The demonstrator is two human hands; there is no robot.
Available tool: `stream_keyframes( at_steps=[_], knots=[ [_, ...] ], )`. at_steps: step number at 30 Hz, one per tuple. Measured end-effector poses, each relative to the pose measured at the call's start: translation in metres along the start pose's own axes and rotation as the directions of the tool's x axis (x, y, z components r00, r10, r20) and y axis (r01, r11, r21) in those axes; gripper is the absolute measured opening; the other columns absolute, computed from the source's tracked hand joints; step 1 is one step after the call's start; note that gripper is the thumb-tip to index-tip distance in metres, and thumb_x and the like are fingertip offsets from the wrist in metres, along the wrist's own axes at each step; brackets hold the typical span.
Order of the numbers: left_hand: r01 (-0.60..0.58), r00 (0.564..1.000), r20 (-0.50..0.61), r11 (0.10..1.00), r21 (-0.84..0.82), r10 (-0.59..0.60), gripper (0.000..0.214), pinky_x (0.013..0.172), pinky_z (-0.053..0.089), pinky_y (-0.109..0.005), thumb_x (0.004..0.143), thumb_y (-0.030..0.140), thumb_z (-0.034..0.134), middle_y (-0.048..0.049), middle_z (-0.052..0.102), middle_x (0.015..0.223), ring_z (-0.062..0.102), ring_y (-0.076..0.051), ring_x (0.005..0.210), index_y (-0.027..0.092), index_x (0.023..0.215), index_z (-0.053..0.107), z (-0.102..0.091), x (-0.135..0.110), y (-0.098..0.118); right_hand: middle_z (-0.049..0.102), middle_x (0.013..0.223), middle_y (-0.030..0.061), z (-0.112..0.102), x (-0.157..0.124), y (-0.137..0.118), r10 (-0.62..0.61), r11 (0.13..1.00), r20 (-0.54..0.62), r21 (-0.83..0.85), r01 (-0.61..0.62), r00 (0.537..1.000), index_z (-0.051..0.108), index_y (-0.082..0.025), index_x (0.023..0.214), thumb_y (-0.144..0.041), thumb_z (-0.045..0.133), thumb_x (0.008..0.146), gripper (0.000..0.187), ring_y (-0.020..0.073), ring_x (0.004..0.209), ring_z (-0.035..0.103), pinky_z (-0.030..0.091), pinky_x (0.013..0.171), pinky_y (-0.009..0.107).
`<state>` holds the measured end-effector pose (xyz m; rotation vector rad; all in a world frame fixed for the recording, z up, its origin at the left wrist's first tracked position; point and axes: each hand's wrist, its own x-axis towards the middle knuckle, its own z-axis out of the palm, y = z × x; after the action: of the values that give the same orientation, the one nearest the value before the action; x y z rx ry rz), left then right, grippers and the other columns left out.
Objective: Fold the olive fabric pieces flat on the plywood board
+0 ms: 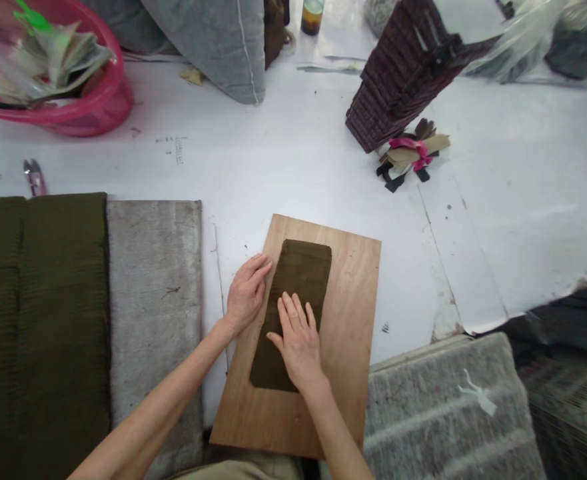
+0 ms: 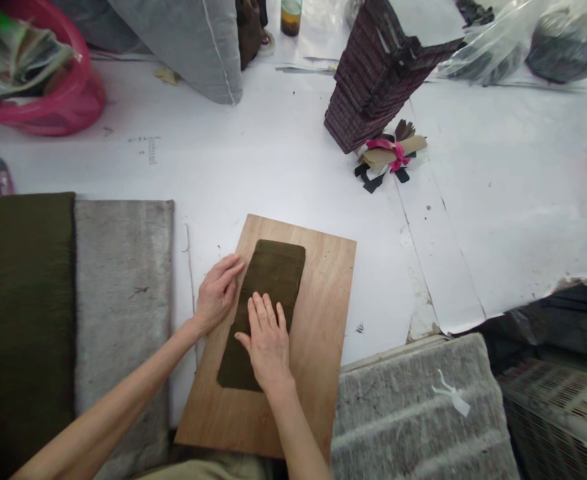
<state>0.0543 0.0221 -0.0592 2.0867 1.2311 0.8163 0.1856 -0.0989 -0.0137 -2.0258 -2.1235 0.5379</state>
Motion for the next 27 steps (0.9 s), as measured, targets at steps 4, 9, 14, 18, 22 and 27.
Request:
stream_keyframes(
  at_steps=[4,9,14,18,22,27],
  knots=[
    [-0.004,1.000,0.003,1.000,-0.003,0.004,0.046,0.110,0.037,-0.048,0.086,0.006,0.040,-0.0081,0.052,0.135,0.043,-0.022,0.131,0.022,0.126,0.054,0.000,0.000,0.001,0.032,0.152,0.0032,0.001,-0.042,-0.009,-0.055,0.998,0.075,0.043,0.052,0.996,0.030,-0.016,0.146,-0.041,0.052,0.091,0.064,0.0206,0.143,0.020,0.017,0.118,0.044],
    [0.009,1.000,-0.003,1.000,-0.012,-0.009,0.046,0.110,0.037,-0.048,0.086,0.005,0.039,-0.0076,0.052,0.135,0.043,-0.021,0.131,0.023,0.126,0.055,0.000,0.000,0.001,0.027,0.153,0.0061,-0.016,0.021,0.006,0.000,1.000,-0.020,0.027,0.001,1.000,0.028,-0.014,0.147,-0.038,0.049,0.093,0.062,0.0214,0.144,0.016,0.015,0.118,0.045],
    [-0.002,1.000,-0.006,1.000,-0.009,0.002,0.046,0.110,0.038,-0.048,0.086,0.006,0.039,-0.0084,0.052,0.134,0.043,-0.021,0.130,0.022,0.126,0.055,0.000,0.000,0.000,0.032,0.151,0.0080,-0.005,0.005,0.003,-0.047,0.999,0.013,-0.002,0.047,0.999,0.027,-0.016,0.147,-0.037,0.056,0.090,0.067,0.0218,0.142,0.022,0.020,0.117,0.046],
    [-0.011,1.000,-0.001,1.000,-0.005,0.011,0.047,0.109,0.039,-0.048,0.087,0.005,0.040,-0.0082,0.052,0.134,0.043,-0.022,0.130,0.023,0.127,0.054,0.001,0.000,-0.001,0.037,0.149,0.0069,0.000,-0.040,-0.004,-0.127,0.992,0.063,0.032,0.125,0.990,0.030,-0.016,0.146,-0.040,0.062,0.086,0.072,0.0225,0.141,0.025,0.027,0.115,0.047],
    [0.000,1.000,-0.005,1.000,-0.009,0.000,0.046,0.110,0.038,-0.048,0.087,0.005,0.040,-0.0080,0.051,0.135,0.043,-0.021,0.131,0.023,0.128,0.053,0.001,0.000,0.000,0.033,0.151,0.0080,-0.014,0.005,0.008,-0.090,0.996,0.013,0.009,0.089,0.996,0.029,-0.015,0.146,-0.036,0.057,0.089,0.067,0.0223,0.143,0.021,0.022,0.117,0.047],
    [-0.002,1.000,0.001,1.000,-0.009,0.002,0.046,0.110,0.038,-0.048,0.087,0.005,0.040,-0.0082,0.051,0.135,0.042,-0.022,0.131,0.023,0.128,0.053,0.000,0.000,0.000,0.028,0.153,0.0074,-0.011,0.028,0.014,-0.052,0.998,-0.014,-0.031,0.051,0.999,0.027,-0.014,0.147,-0.038,0.055,0.090,0.068,0.0215,0.143,0.019,0.021,0.117,0.045]
  ],
)
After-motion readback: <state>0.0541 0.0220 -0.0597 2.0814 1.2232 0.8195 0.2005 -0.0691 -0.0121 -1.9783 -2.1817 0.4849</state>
